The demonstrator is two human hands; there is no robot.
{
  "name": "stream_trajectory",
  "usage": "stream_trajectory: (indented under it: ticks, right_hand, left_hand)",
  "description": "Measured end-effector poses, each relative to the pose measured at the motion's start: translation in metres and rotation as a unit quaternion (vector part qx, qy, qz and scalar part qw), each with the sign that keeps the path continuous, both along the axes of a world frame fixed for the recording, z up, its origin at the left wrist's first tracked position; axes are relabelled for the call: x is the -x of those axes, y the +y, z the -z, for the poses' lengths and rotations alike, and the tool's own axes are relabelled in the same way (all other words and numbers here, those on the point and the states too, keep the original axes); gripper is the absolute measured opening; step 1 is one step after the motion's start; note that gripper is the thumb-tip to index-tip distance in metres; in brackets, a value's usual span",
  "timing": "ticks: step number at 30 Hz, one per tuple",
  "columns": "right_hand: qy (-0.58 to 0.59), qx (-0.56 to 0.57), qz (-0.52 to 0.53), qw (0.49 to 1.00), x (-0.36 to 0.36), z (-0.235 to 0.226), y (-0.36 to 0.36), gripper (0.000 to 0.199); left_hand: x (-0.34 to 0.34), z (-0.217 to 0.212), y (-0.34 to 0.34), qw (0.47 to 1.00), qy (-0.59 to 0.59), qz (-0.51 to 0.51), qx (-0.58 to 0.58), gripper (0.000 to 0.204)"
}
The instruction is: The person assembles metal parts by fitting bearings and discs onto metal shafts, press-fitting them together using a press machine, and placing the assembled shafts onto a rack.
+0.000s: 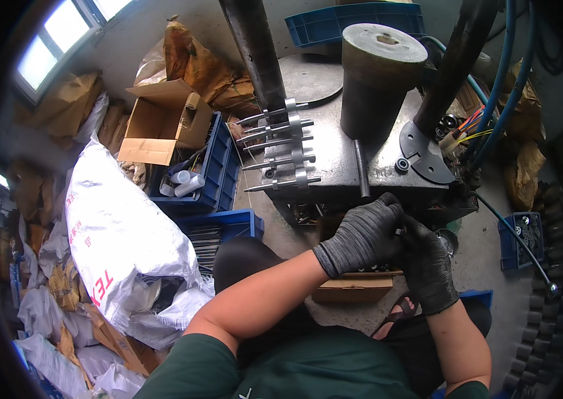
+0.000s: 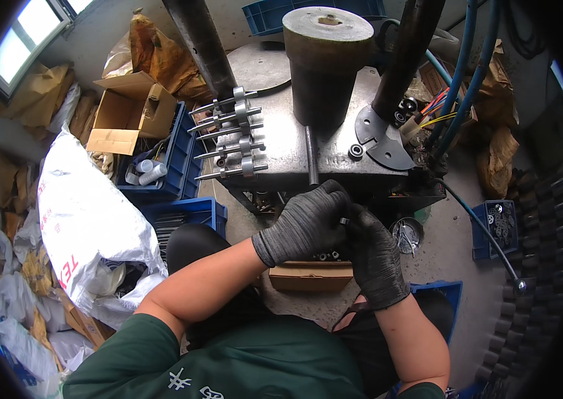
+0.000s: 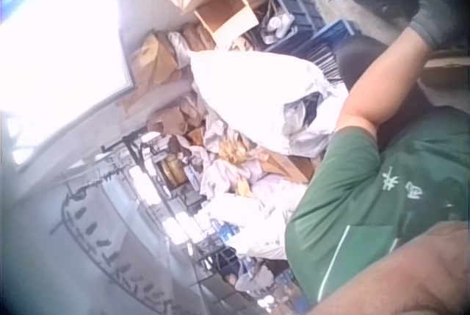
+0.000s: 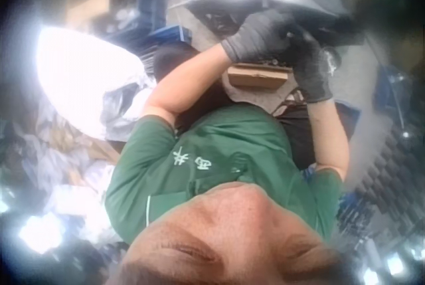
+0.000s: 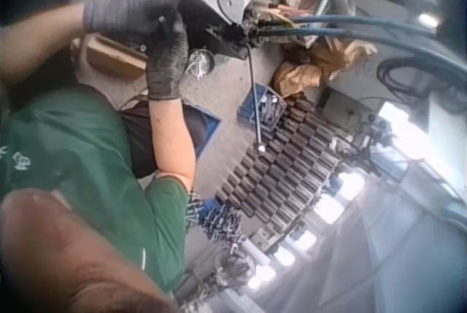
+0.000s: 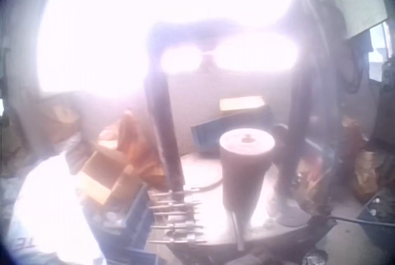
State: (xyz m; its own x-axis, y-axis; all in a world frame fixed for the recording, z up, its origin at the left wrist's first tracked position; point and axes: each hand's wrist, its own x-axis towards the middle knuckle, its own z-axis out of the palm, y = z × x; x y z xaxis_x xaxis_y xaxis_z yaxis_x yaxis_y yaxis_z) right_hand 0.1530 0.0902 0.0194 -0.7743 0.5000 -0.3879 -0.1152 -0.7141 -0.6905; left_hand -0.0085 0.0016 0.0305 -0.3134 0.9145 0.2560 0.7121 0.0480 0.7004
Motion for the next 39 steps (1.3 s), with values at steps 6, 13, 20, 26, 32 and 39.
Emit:
stream_trajectory:
  ticks: [6, 13, 20, 26, 32, 39]
  right_hand:
    - [0.03, -0.056, 0.125, 0.99, -0.018, 0.021, 0.029, 0.045]
    - [0.011, 0.119, -0.019, 0.993, 0.005, 0.003, -0.003, 0.042]
    - [-0.002, -0.052, 0.018, 0.998, 0.0, -0.012, -0.001, 0.041]
    - [-0.021, -0.543, 0.09, 0.835, -0.001, -0.025, -0.001, 0.049]
    - [0.029, -0.78, 0.091, 0.618, 0.004, -0.025, 0.005, 0.052]
    - [0.036, -0.752, 0.063, 0.655, 0.003, -0.017, 0.005, 0.056]
  left_hand:
    - [0.012, 0.001, 0.003, 0.999, 0.013, -0.034, 0.036, 0.027]
    - [0.004, 0.003, -0.006, 0.999, -0.02, 0.018, -0.041, 0.025]
    - [0.003, 0.004, -0.01, 0.989, -0.117, 0.043, -0.074, 0.028]
    - [0.011, 0.007, -0.015, 0.881, -0.466, 0.063, -0.056, 0.034]
    - [0.004, 0.002, -0.02, 0.7, -0.701, 0.108, 0.079, 0.026]
    - [-0.003, -0.002, -0.023, 0.694, -0.712, 0.1, 0.046, 0.024]
